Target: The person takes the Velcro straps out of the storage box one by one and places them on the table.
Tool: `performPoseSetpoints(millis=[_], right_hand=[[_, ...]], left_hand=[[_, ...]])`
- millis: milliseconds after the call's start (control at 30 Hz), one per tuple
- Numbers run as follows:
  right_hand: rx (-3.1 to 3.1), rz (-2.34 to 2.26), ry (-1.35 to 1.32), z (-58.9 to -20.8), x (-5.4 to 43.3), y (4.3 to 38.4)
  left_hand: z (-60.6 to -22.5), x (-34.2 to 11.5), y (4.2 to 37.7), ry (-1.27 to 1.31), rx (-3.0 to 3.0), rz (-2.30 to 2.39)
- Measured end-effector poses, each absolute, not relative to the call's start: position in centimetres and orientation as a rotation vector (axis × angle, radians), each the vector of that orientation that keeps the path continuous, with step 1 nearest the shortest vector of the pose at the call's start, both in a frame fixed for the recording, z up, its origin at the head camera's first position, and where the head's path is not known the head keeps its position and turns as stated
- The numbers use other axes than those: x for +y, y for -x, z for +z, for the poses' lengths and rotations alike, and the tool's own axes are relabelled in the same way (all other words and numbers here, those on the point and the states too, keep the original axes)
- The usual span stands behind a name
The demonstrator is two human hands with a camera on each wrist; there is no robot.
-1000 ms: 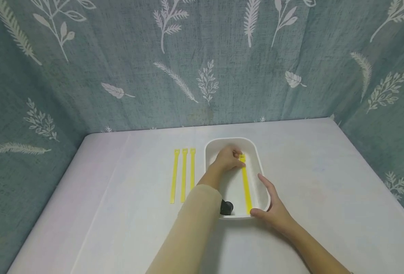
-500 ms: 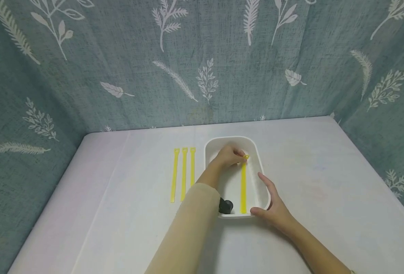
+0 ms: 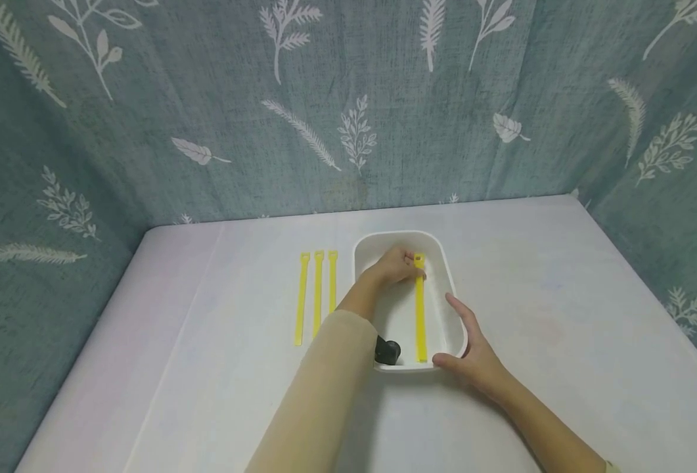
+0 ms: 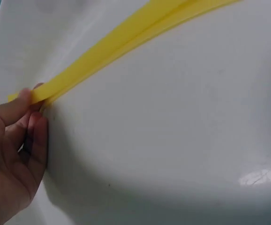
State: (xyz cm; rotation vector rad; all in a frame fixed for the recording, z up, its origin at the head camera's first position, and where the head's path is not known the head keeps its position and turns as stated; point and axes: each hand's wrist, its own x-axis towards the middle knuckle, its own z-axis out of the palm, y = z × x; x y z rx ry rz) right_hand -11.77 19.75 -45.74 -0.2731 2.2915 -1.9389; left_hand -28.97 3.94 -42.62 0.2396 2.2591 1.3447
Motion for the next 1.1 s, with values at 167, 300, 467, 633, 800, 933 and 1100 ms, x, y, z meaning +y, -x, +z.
performPoseSetpoints(millis=[167,300,467,633,800,933,1100], right_hand=[[2.296,-1.928,0.271,-45.6,19.8,11.8],[2.304,-1.928,0.261,-45.5,19.9,11.9],[2.316,-1.905,0.245,-45.5,19.8,11.9],[2.345,-1.867,0.226,-45.6,19.6,11.8],[2.349,-1.870,0.228,-45.6,19.7,11.8],[2.341,-1.881,0.238,-45.6,19.7,11.8],[2.321,-1.892,0.235,-45.5,19.6,11.8]], left_hand=[[-42.0,3.8,29.0,-0.249,2.334,1.217],[-41.8,3.7,29.0,-0.322,2.339,1.208],[-41.4,3.4,29.0,-0.365,2.276,1.238],[-40.9,2.9,29.0,-0.359,2.190,1.251],[-40.7,2.6,28.9,-0.356,2.104,1.256],[-40.2,2.5,28.9,-0.347,2.087,1.323],[-39.4,2.2,29.1,-0.346,2.091,1.414]])
